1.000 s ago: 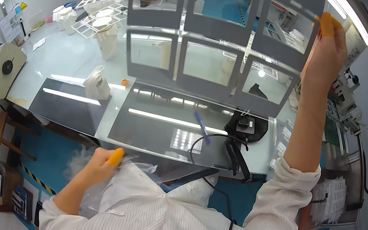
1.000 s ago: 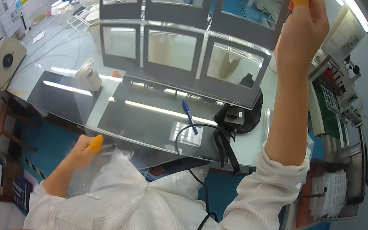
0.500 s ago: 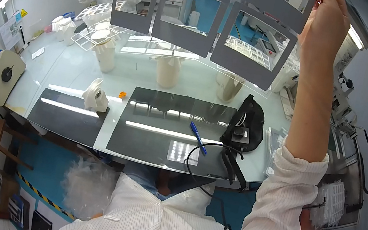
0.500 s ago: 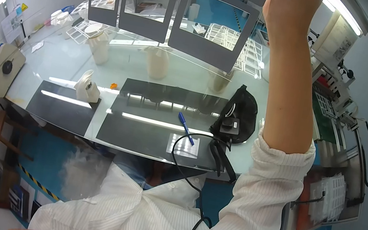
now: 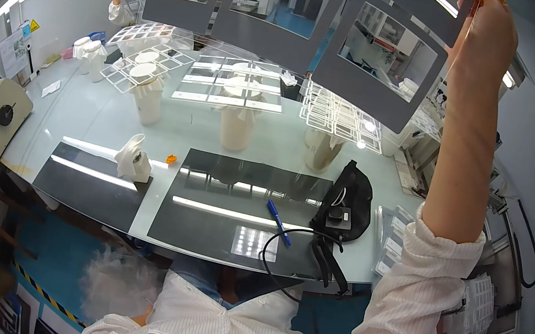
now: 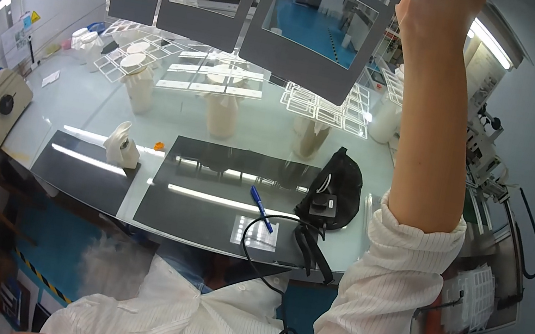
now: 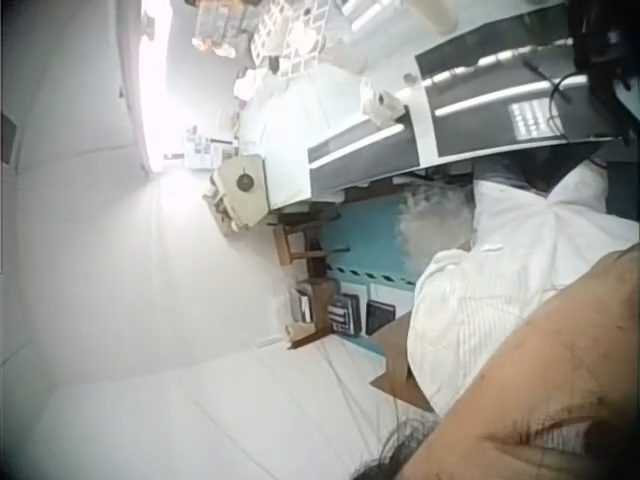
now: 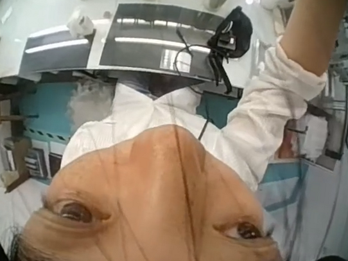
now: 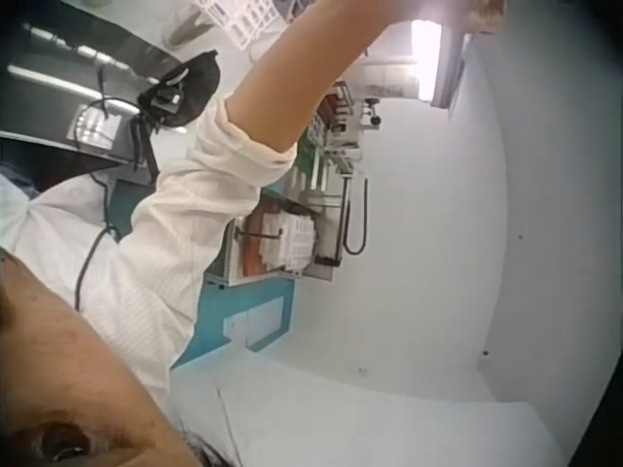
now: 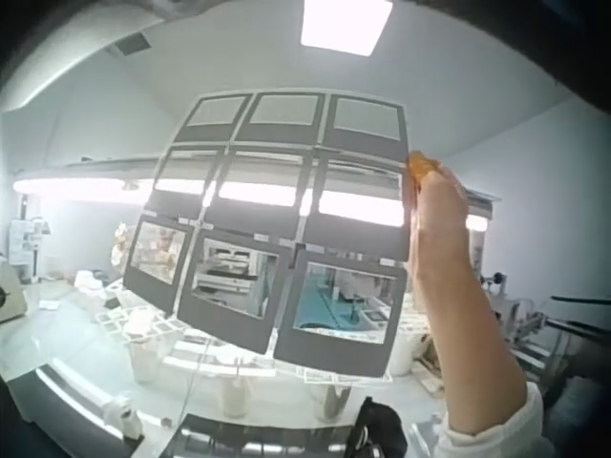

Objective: The recorder is cleaning a large metal grid frame using a white cloth while wearing finger cots.

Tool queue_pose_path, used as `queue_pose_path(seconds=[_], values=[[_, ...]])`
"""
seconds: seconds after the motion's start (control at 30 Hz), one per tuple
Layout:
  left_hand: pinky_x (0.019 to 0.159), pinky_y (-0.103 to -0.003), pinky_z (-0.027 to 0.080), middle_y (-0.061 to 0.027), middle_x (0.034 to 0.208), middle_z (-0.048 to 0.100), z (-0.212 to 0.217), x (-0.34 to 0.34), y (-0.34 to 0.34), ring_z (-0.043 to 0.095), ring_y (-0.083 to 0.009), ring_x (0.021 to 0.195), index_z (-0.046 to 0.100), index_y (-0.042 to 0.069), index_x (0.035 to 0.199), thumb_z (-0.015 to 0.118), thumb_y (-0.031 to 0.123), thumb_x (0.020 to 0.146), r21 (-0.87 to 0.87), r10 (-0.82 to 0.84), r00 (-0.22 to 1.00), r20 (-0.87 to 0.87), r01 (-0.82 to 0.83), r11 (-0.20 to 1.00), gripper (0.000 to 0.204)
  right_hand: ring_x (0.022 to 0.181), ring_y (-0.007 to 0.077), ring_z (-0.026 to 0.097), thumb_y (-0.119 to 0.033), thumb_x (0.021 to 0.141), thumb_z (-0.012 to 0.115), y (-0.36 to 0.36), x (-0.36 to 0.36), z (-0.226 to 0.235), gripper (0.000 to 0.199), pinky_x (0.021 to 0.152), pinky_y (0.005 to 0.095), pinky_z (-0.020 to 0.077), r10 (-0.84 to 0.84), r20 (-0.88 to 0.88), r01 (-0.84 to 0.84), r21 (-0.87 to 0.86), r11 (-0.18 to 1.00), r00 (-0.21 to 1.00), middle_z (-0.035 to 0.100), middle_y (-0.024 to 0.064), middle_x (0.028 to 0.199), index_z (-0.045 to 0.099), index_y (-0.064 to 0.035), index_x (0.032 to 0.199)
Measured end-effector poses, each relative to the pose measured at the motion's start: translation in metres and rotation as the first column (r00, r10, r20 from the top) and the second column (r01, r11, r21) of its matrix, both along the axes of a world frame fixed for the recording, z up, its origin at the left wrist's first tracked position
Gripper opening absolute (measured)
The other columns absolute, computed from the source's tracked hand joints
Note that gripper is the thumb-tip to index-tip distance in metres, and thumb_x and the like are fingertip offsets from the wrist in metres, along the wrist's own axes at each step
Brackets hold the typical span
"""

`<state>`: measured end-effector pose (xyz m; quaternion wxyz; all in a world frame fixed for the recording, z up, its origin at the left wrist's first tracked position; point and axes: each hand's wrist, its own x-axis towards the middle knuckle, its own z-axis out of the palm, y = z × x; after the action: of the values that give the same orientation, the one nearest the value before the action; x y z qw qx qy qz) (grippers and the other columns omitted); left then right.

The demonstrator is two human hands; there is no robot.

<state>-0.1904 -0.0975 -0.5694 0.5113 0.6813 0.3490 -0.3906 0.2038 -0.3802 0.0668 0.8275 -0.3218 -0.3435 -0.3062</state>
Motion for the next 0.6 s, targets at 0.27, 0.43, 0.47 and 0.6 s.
queue_pose_path(seconds=[0.27,0.43,0.47,0.6], values=[[0.042,-0.029,0.038,-0.0045,0.055,0.053,-0.004,0.012,-0.001,0.048,-0.0149,0.045,0.056,0.008,0.059,0.051,0.029,0.077,0.086,-0.368,0.927,0.075,0.361,0.929,0.027,0.076,0.0104,0.048,-0.01,0.088,0.04,0.001,-0.024,-0.002,0.016,0.071,0.0208,0.0403,-0.115,-0.013,0.113,-0.096,0.989,0.993,0.05,0.004,0.084,0.051,-0.0012,0.095],[0.043,-0.03,0.04,-0.0053,0.057,0.056,-0.005,0.012,-0.001,0.051,-0.0154,0.046,0.059,0.008,0.061,0.052,0.029,0.076,0.149,-0.564,0.82,0.098,0.548,0.823,0.026,0.077,0.0101,0.047,-0.012,0.089,0.041,-0.004,-0.018,-0.006,0.016,0.071,0.0187,0.04,-0.075,0.07,0.082,-0.091,0.992,0.995,0.048,0.0043,0.085,0.051,-0.0016,0.096],[0.043,-0.03,0.041,-0.0054,0.057,0.057,-0.005,0.01,-0.002,0.051,-0.0155,0.047,0.06,0.008,0.061,0.052,0.029,0.075,0.159,-0.598,0.795,0.099,0.58,0.799,0.026,0.077,0.0101,0.047,-0.012,0.089,0.041,-0.003,-0.018,-0.007,0.016,0.071,0.0187,0.04,-0.069,0.066,0.075,-0.094,0.993,0.995,0.048,0.0043,0.085,0.051,-0.0016,0.096],[0.058,-0.034,0.05,-0.0128,0.077,0.066,0.026,0.009,-0.006,0.064,-0.0222,0.064,0.068,0.006,0.077,0.056,0.022,0.069,0.188,-0.574,0.817,0.052,0.556,0.809,0.022,0.078,0.0091,0.047,-0.012,0.088,0.045,0.007,-0.02,-0.01,0.015,0.069,0.0168,0.0397,-0.012,0.03,0.013,-0.015,1.0,0.999,0.048,0.0044,0.085,0.052,-0.0009,0.096]])
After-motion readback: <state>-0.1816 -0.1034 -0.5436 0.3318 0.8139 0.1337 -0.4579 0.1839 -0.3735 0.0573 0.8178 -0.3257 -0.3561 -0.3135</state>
